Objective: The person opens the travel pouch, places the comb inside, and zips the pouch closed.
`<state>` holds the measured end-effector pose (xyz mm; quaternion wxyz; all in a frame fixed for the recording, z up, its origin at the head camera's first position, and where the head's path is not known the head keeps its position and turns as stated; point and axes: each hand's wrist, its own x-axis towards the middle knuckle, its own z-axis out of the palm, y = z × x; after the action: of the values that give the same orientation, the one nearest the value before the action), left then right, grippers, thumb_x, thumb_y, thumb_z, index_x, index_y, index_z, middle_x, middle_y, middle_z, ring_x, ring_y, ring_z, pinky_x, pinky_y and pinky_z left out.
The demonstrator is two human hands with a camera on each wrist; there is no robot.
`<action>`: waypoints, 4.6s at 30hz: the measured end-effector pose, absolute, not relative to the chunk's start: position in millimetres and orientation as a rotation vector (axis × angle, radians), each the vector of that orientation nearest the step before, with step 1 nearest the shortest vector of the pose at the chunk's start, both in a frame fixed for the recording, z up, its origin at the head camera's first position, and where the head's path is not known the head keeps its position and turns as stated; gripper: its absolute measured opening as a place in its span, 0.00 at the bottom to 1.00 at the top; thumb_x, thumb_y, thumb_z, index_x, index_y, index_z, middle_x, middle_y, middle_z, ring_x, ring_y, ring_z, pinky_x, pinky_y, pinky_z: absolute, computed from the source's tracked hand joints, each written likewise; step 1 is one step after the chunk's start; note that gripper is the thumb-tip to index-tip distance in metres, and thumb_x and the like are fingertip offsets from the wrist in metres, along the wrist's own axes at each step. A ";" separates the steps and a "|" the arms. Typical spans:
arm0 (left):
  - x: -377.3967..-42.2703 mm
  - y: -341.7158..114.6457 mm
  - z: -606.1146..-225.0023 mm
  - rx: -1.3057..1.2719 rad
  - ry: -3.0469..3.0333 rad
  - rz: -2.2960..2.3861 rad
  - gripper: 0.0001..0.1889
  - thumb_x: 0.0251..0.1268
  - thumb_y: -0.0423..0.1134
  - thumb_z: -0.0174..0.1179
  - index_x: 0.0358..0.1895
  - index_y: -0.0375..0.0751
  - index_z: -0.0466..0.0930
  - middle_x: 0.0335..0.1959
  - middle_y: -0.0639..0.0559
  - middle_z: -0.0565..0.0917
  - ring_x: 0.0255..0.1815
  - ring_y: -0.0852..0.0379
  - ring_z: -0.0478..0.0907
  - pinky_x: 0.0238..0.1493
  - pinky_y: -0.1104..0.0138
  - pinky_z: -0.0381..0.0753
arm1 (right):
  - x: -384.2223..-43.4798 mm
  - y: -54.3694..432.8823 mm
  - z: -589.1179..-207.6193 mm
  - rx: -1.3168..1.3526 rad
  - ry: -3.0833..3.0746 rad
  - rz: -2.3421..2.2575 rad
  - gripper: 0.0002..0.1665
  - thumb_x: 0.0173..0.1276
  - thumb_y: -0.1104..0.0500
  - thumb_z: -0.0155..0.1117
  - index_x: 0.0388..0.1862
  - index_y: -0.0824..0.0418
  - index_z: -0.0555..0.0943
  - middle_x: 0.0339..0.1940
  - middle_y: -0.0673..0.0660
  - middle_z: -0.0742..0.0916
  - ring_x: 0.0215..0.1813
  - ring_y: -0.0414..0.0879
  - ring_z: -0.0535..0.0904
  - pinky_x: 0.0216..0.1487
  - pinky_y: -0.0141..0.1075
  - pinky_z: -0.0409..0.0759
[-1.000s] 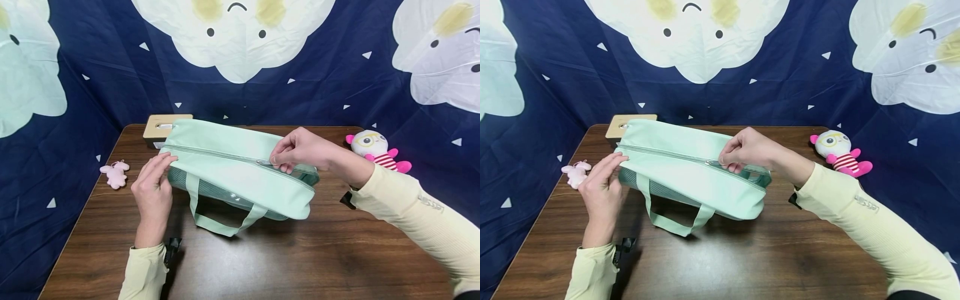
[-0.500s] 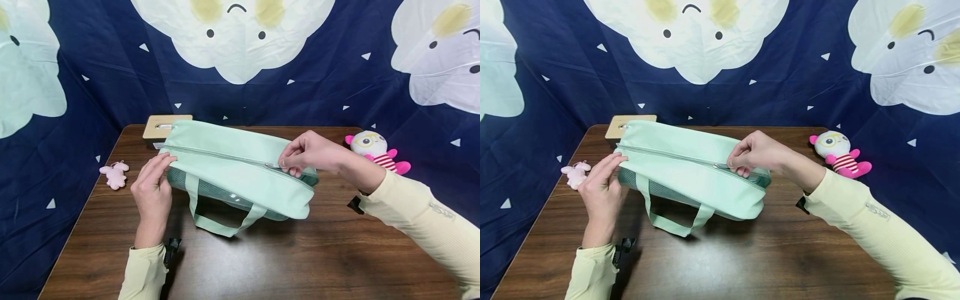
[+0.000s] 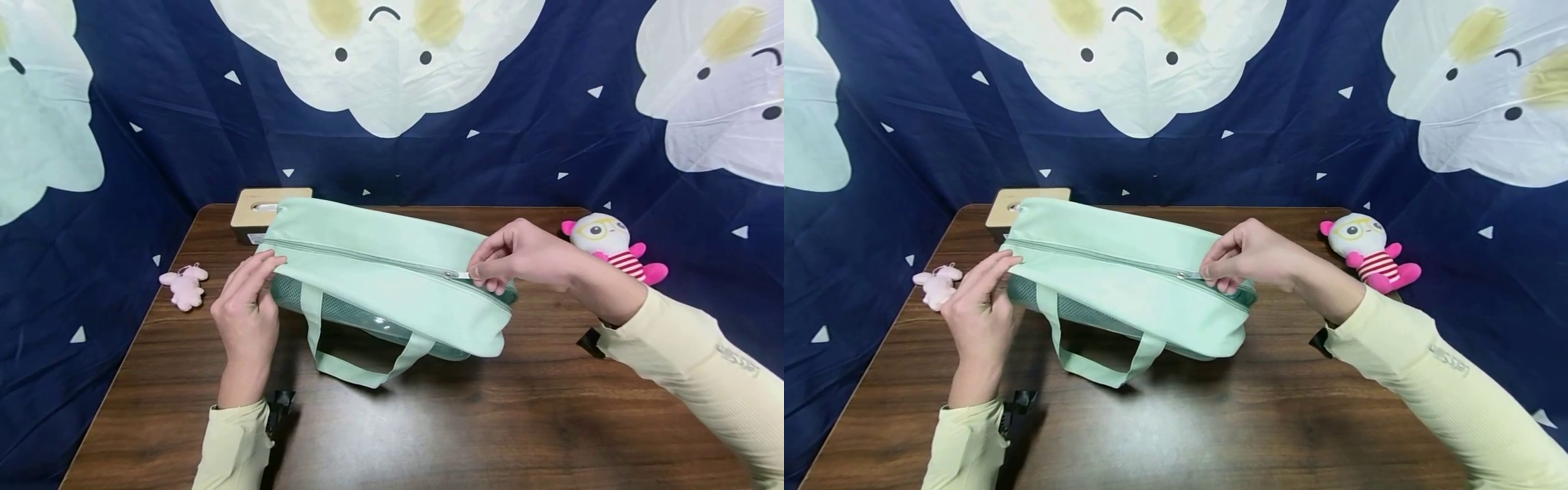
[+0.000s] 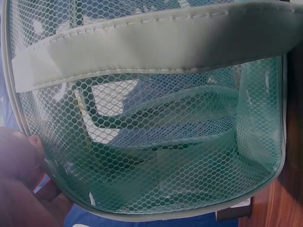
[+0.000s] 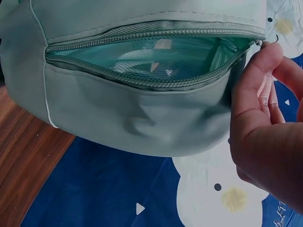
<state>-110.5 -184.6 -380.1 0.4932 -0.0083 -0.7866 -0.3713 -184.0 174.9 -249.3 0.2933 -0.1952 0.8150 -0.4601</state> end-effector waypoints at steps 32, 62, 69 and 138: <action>-111.1 -182.1 -380.1 0.011 -1.912 -0.881 0.09 0.69 0.25 0.63 0.40 0.38 0.92 0.46 0.44 0.91 0.51 0.40 0.87 0.62 0.81 0.73 | -174.9 214.1 -265.7 -0.613 2.114 -1.333 0.10 0.71 0.71 0.62 0.43 0.81 0.82 0.29 0.55 0.88 0.27 0.41 0.82 0.31 0.32 0.85; -114.9 -180.2 -382.8 0.031 -1.868 -0.863 0.09 0.73 0.28 0.61 0.41 0.37 0.92 0.47 0.46 0.91 0.52 0.44 0.87 0.63 0.73 0.77 | -170.6 243.7 -281.5 -0.585 2.078 -1.386 0.07 0.72 0.72 0.61 0.42 0.76 0.85 0.29 0.54 0.88 0.28 0.41 0.82 0.32 0.32 0.85; -115.2 -179.6 -382.9 0.039 -1.860 -0.857 0.10 0.72 0.26 0.60 0.41 0.36 0.92 0.47 0.46 0.91 0.52 0.43 0.87 0.63 0.72 0.78 | -169.2 248.7 -283.8 -0.565 2.099 -1.382 0.09 0.71 0.71 0.62 0.43 0.80 0.83 0.29 0.54 0.88 0.27 0.41 0.82 0.32 0.33 0.86; -116.9 -174.9 -385.4 0.057 -1.806 -0.866 0.08 0.70 0.34 0.65 0.39 0.35 0.92 0.46 0.46 0.91 0.51 0.41 0.88 0.62 0.70 0.79 | -158.0 269.0 -352.6 -0.329 2.240 -1.462 0.13 0.70 0.71 0.60 0.43 0.85 0.80 0.27 0.51 0.88 0.28 0.36 0.82 0.33 0.32 0.86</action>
<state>-116.9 -174.9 -385.4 0.5388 0.0241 -0.7593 -0.3640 -158.0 269.0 -352.6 0.2215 -0.1189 0.8106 -0.5289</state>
